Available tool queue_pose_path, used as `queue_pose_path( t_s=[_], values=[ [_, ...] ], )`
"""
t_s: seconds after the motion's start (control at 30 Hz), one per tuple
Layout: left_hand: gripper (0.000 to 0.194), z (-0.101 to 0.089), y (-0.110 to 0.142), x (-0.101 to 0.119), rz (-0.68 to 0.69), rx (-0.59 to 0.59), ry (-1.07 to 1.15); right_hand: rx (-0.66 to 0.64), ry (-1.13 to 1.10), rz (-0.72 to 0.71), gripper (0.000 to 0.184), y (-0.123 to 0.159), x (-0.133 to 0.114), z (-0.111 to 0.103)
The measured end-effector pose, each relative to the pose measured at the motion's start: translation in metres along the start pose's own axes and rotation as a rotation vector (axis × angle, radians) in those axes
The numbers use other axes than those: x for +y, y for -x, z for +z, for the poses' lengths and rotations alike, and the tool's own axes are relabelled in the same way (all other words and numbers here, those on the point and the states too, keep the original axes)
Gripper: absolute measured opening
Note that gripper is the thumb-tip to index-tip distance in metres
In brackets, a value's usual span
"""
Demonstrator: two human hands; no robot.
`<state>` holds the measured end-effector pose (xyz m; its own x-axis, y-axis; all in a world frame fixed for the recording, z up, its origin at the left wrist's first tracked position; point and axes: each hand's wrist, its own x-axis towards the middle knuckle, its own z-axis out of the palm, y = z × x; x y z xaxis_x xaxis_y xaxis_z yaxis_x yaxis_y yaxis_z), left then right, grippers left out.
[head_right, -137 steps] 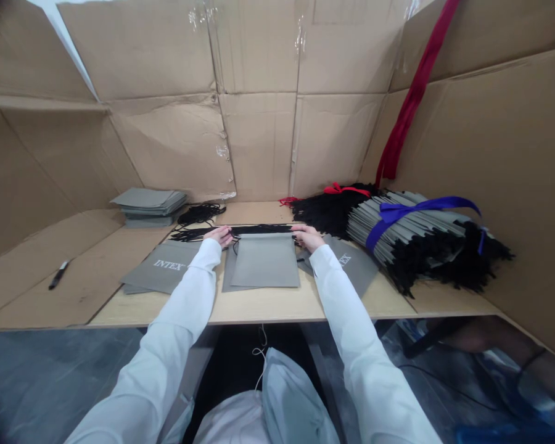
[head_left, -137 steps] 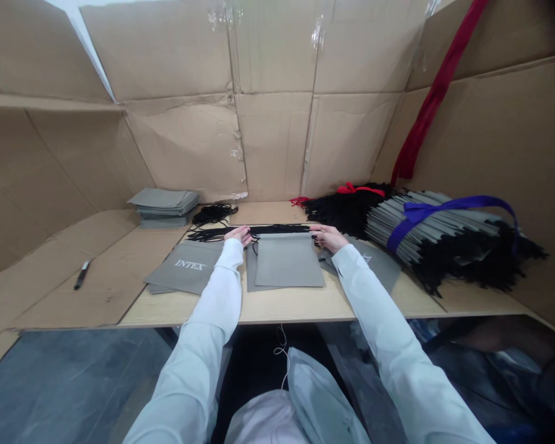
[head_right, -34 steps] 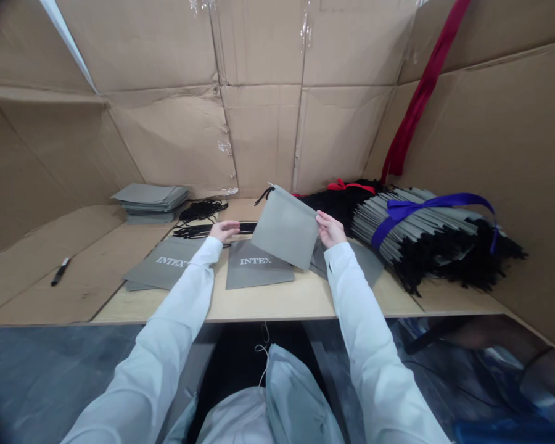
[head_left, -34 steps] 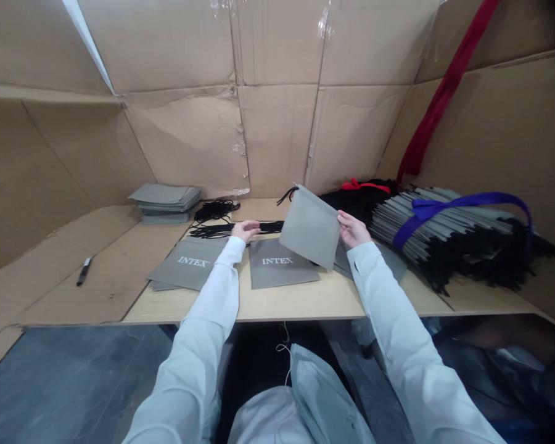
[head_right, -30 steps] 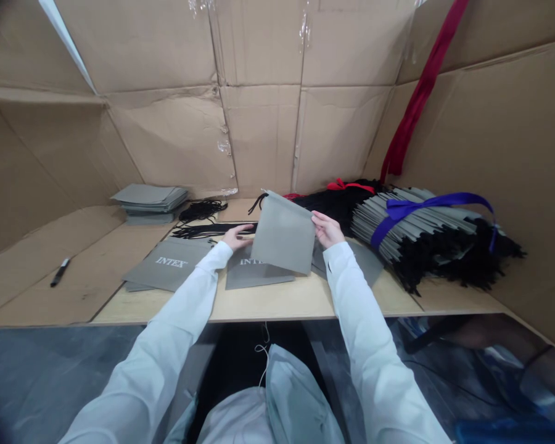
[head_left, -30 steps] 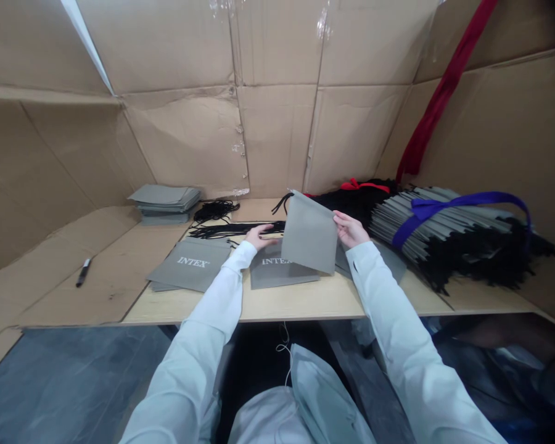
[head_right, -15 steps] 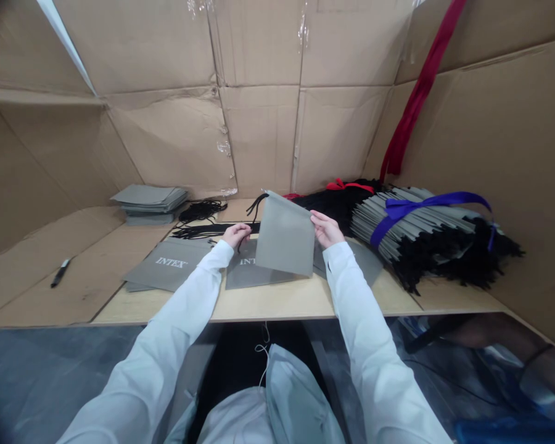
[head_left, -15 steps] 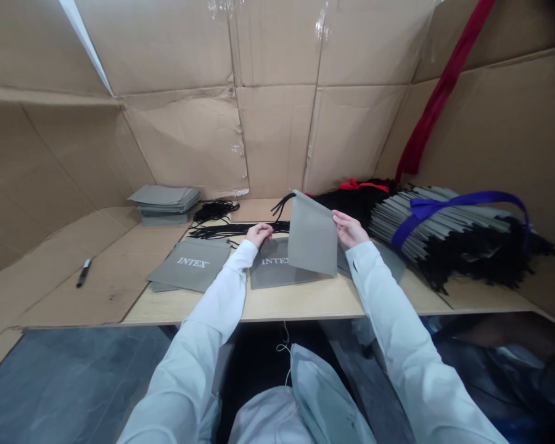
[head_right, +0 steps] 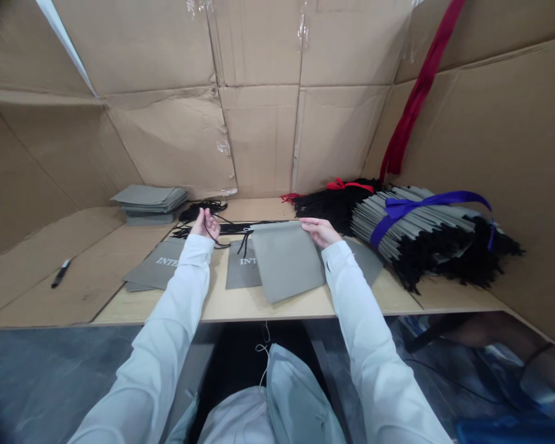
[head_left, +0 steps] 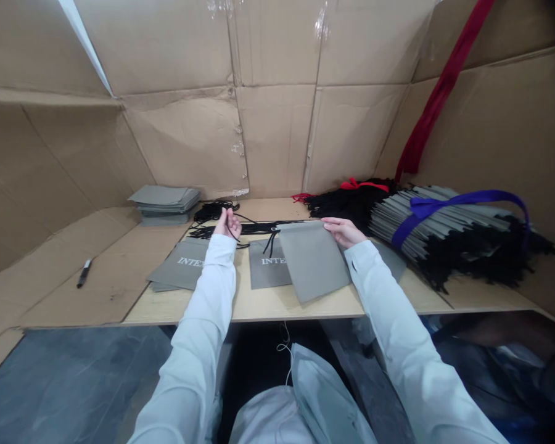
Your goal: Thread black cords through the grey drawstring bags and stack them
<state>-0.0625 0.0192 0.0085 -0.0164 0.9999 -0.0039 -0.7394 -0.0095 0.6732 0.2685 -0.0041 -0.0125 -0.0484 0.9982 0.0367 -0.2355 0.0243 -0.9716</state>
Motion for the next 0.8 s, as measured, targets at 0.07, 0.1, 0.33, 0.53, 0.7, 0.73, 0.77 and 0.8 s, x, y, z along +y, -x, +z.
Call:
queue_pose_path(
  t_s=[0.07, 0.1, 0.33, 0.53, 0.7, 0.73, 0.77, 0.8],
  values=[
    [0.022, -0.007, 0.001, 0.008, 0.069, -0.059, 0.049, 0.026, 0.014, 0.015, 0.024, -0.001, 0.002, 0.001],
    [0.023, -0.01, 0.002, 0.01, 0.096, -0.092, 0.047, 0.04, 0.022, 0.023, 0.023, -0.001, 0.002, 0.002],
    [0.044, -0.017, -0.006, 0.001, 0.008, -0.013, -0.228, 0.139, 0.141, 0.063, 0.02, -0.003, 0.007, 0.005],
    [0.033, -0.016, -0.014, -0.003, -0.068, 0.149, -0.503, 0.165, 0.207, 0.139, 0.019, -0.004, 0.008, 0.004],
    [0.02, -0.027, -0.016, 0.009, -0.085, 0.323, -0.493, 0.209, 0.241, 0.185, 0.018, -0.003, 0.007, 0.005],
    [0.02, -0.029, -0.016, 0.012, -0.099, 0.358, -0.497, 0.213, 0.241, 0.187, 0.018, -0.003, 0.007, 0.004],
    [0.021, -0.03, -0.016, 0.013, -0.12, 0.375, -0.5, 0.213, 0.239, 0.188, 0.018, -0.003, 0.007, 0.004],
    [0.022, -0.03, -0.016, 0.013, -0.139, 0.375, -0.505, 0.212, 0.237, 0.187, 0.018, -0.004, 0.008, 0.003]
  ],
)
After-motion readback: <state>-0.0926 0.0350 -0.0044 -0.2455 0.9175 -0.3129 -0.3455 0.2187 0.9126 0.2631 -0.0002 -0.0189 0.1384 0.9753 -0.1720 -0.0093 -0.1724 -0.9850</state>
